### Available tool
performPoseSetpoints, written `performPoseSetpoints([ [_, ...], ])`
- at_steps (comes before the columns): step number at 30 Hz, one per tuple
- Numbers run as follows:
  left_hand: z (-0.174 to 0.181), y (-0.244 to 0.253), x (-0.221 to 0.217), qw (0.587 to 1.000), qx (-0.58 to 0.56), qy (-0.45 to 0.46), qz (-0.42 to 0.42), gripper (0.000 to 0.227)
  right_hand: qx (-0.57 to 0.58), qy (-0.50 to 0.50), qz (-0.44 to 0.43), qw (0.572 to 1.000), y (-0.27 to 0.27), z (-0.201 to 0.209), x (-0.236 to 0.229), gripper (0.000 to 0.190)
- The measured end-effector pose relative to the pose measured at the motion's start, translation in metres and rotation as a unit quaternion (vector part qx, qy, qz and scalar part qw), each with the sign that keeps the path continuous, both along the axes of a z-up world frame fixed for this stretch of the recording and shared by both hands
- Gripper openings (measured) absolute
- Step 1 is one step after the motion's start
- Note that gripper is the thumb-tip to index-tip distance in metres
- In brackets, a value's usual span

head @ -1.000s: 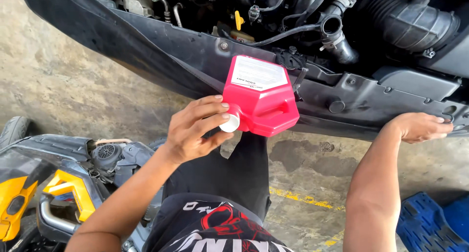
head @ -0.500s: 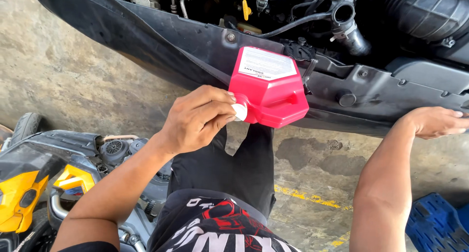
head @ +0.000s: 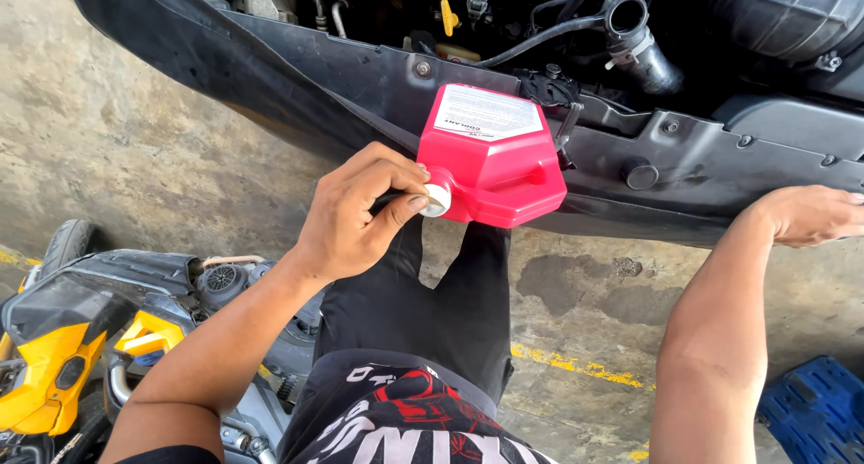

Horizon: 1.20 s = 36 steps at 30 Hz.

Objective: Aligning and securing the plastic engine bay shroud and positioning coolant containers.

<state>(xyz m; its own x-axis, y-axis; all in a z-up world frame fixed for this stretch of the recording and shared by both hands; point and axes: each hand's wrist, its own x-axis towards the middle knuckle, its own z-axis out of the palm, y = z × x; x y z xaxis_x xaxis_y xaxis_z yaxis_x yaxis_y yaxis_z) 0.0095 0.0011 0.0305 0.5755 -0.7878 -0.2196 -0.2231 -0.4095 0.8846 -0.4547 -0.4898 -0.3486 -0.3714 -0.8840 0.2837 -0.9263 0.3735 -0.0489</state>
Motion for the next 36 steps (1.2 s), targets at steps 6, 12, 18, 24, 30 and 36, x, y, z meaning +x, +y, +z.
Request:
performPoseSetpoints([
  [6, -0.008, 0.002, -0.013, 0.999, -0.005, -0.008, 0.037, 0.009, 0.011, 0.01, -0.011, 1.0, 0.0, -0.001, 0.0, 0.033],
  [12, -0.024, 0.016, -0.018, 0.979, -0.029, 0.14, 0.146, 0.019, 0.01, 0.018, -0.007, 1.0, -0.003, -0.008, -0.004, 0.034],
  [18, -0.027, 0.019, -0.017, 0.962, -0.079, 0.189, 0.18, 0.021, 0.039, 0.04, -0.026, 0.998, -0.006, -0.019, -0.014, 0.034],
  [24, -0.048, 0.023, 0.007, 0.96, 0.003, 0.105, 0.258, 0.017, -0.073, 0.067, 0.054, 0.994, -0.001, -0.009, -0.016, 0.032],
  [30, -0.021, 0.018, -0.003, 0.962, 0.053, -0.263, 0.056, 0.018, -0.015, 0.078, 0.027, 0.996, -0.011, -0.036, -0.03, 0.034],
  [36, -0.013, 0.007, -0.024, 0.97, -0.042, -0.239, -0.027, 0.036, 0.023, 0.078, -0.013, 0.997, -0.011, -0.034, -0.021, 0.035],
])
